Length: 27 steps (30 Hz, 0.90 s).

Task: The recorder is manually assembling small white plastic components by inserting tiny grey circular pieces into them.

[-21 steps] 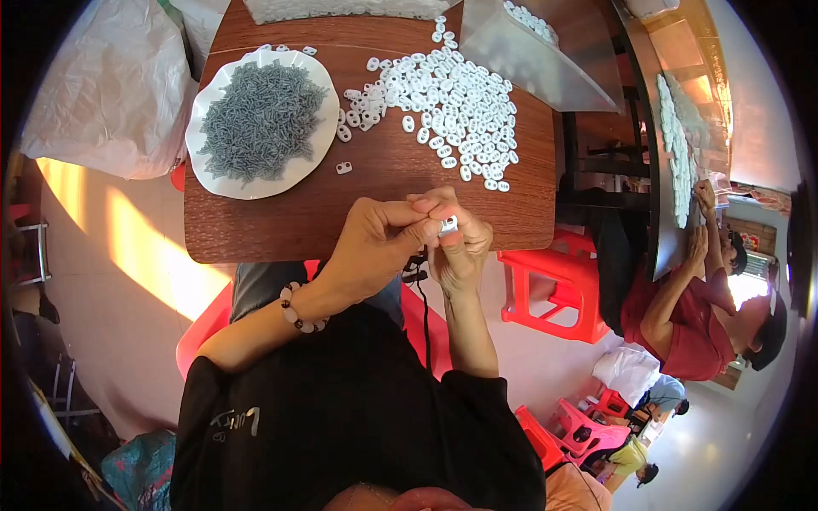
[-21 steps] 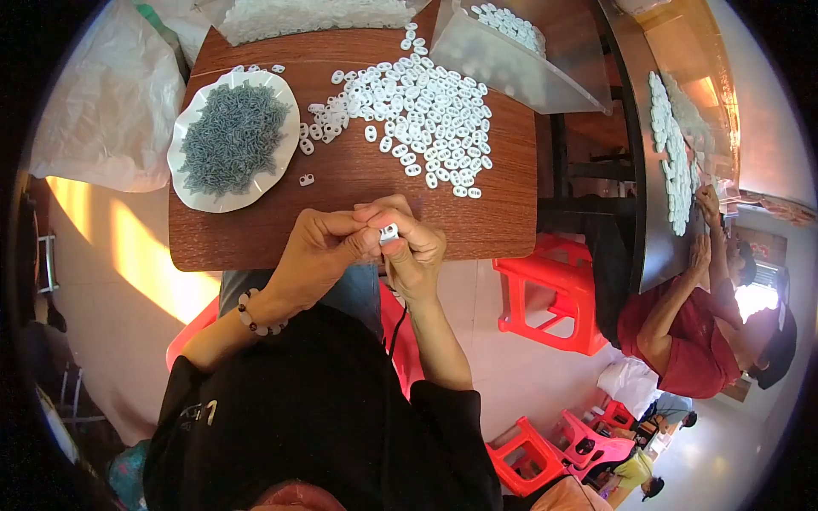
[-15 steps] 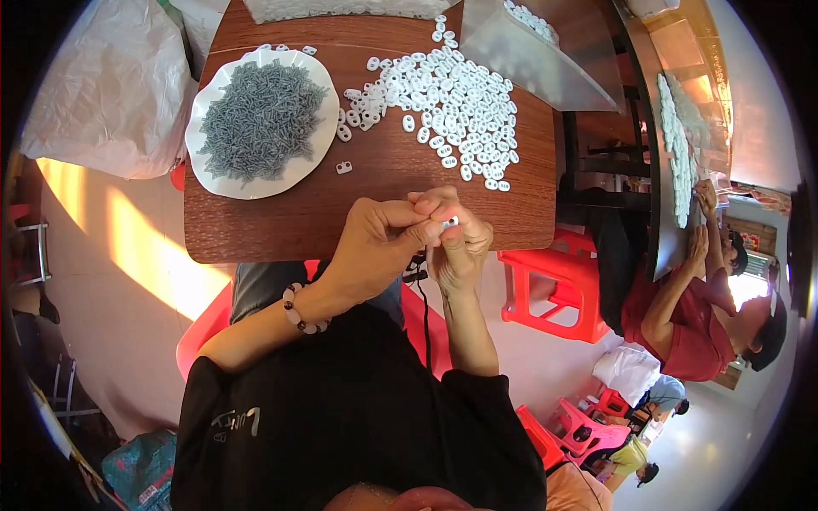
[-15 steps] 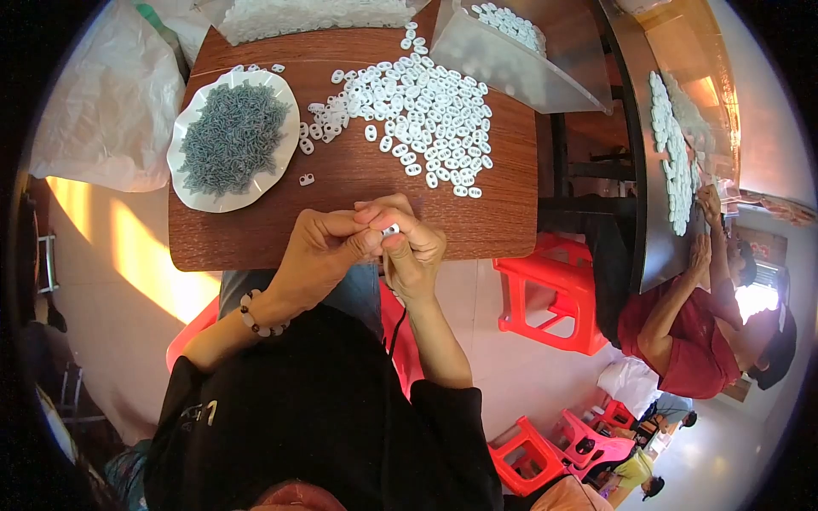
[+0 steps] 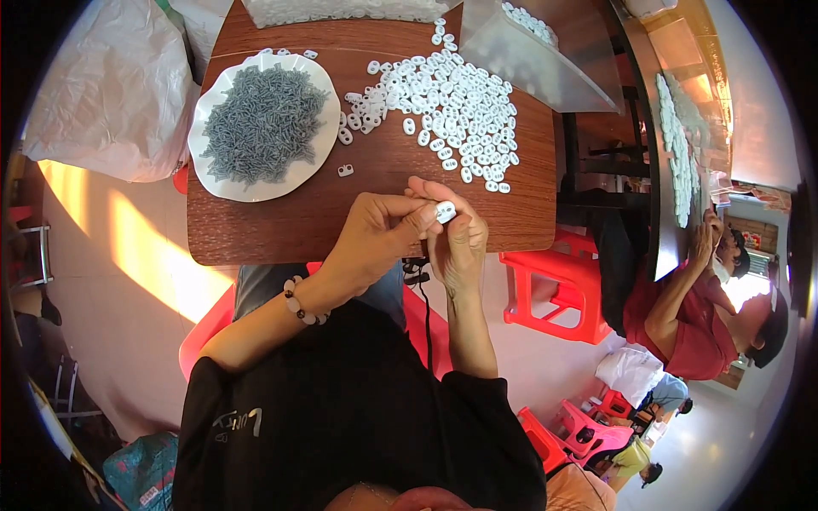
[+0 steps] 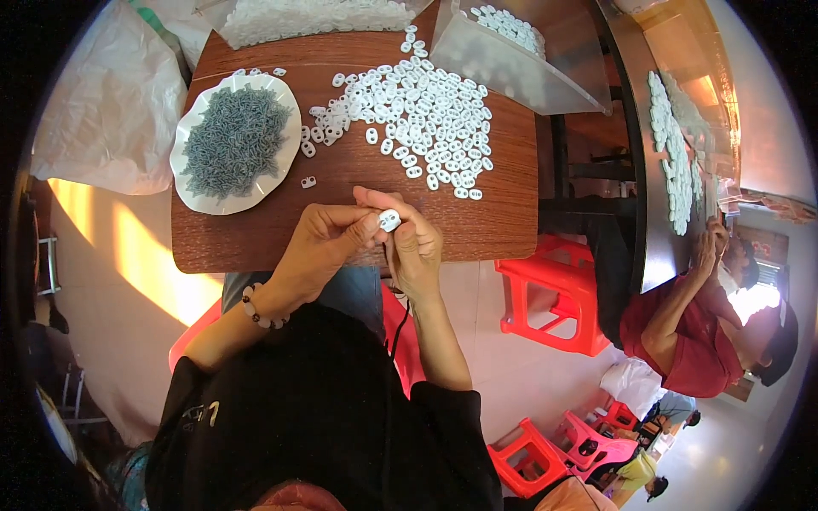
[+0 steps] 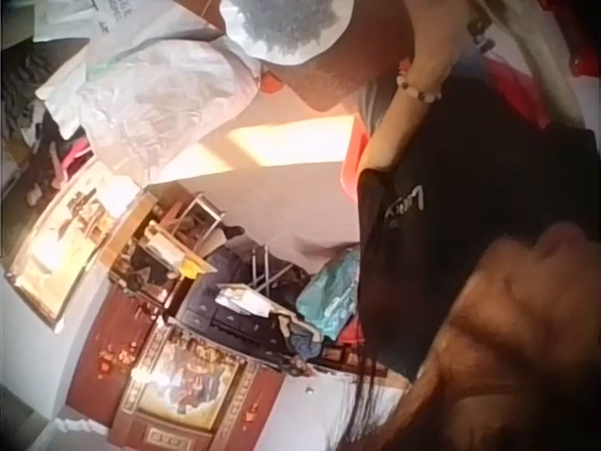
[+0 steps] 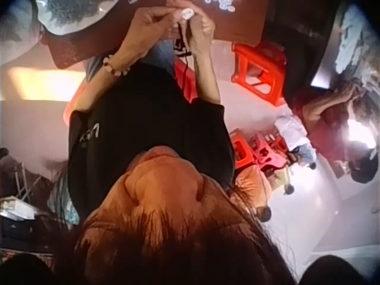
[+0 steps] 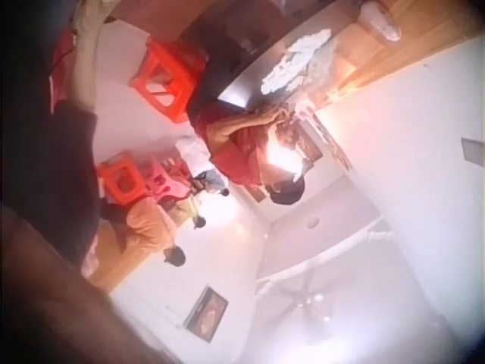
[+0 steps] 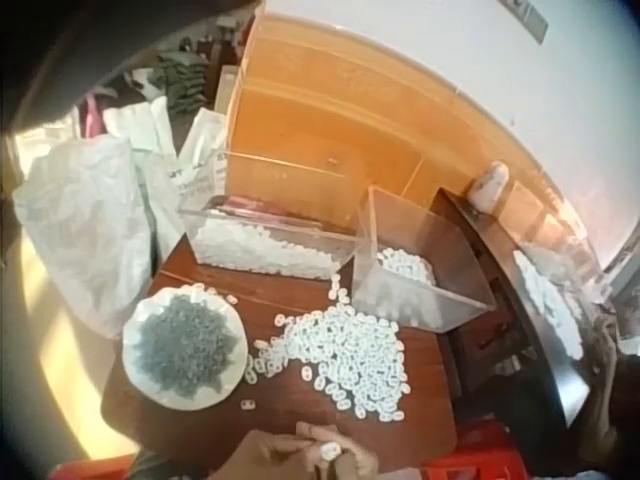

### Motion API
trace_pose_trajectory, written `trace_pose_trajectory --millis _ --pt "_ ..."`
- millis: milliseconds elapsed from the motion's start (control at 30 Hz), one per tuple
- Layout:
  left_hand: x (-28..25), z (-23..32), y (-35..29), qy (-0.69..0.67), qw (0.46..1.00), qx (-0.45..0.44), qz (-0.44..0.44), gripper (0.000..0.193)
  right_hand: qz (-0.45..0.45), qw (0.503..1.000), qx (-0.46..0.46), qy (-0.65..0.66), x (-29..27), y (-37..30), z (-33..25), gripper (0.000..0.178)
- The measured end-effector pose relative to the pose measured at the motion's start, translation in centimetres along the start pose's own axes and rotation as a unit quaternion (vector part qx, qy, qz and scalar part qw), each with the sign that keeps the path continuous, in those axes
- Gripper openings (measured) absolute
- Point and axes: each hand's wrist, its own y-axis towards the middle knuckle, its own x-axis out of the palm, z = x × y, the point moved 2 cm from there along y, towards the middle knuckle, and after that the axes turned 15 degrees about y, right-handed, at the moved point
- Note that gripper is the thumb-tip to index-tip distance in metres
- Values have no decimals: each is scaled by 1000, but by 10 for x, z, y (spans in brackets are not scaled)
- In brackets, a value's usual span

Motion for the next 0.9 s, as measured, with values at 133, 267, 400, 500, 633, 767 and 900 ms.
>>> trace_pose_trajectory --millis 133,267,400,500,633,767,900 --pt "-2 -9 1 -38 998 -41 -14 27 0 1000 23 20 -2 -1 -1 60" --pt "-1 -10 1 -44 998 -46 -7 27 8 999 36 24 0 1 -3 60" --pt "-2 -11 2 -26 999 -45 -10 27 8 999 41 29 -3 0 -2 60" --pt "-2 -12 2 -35 998 -48 -15 28 10 999 44 24 -4 0 -3 60" --pt "-2 -10 1 -35 997 -69 -15 28 3 999 35 -10 -1 2 -4 61" --pt "-4 -6 2 -29 996 -82 -28 29 1 999 44 5 1 3 -8 66" --pt "-6 -5 3 -32 994 -97 -31 29 -6 998 55 0 0 4 -9 68"
